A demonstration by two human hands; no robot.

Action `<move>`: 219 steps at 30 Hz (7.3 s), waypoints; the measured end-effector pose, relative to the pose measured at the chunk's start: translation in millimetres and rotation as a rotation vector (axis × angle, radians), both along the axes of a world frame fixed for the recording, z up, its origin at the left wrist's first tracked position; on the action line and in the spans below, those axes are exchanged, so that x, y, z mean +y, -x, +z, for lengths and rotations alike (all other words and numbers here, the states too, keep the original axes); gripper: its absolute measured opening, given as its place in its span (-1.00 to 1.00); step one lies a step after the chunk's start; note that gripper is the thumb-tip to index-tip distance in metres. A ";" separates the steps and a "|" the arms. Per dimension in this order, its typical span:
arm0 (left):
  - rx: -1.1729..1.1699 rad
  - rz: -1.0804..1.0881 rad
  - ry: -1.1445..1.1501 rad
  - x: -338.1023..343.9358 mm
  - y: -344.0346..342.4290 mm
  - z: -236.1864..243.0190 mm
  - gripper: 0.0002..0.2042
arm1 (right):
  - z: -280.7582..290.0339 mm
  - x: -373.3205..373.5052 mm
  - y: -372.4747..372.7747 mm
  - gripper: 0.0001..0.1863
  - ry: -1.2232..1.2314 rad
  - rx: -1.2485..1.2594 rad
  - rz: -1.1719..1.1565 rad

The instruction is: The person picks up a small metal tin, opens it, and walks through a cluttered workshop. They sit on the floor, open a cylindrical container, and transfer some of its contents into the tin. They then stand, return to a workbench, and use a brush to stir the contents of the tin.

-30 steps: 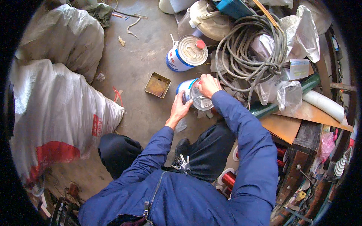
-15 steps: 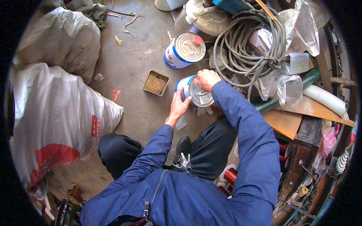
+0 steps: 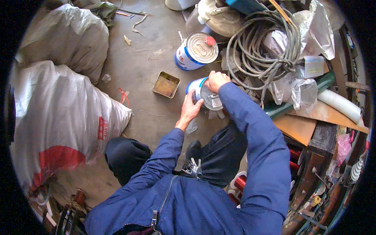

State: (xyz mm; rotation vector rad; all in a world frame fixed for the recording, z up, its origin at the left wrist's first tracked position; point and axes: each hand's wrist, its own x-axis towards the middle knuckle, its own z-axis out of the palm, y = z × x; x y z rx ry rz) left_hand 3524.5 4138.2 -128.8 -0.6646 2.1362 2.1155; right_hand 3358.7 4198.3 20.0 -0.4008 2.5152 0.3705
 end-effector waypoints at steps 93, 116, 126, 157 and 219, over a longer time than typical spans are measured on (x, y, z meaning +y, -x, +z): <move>-0.372 0.027 -0.643 -161.9 -98.6 426.4 0.00 | 350.6 5.9 -120.8 -0.67 0.815 -0.056 -0.125; -0.063 0.625 -0.560 -320.3 -36.0 714.9 -0.34 | 412.0 163.6 43.1 -0.72 0.502 -0.166 -0.527; -0.040 0.706 -0.532 -455.0 113.9 733.2 -0.30 | 421.9 113.2 57.7 -0.74 0.309 -0.358 -1.080; 0.397 0.871 -0.695 -903.9 637.2 733.0 -0.46 | 446.4 -415.1 778.0 -0.72 0.572 -0.300 -0.895; 0.518 1.161 -0.732 -1913.2 1366.0 705.9 -0.33 | 481.0 -1536.9 1698.7 -0.70 0.277 -0.412 -0.455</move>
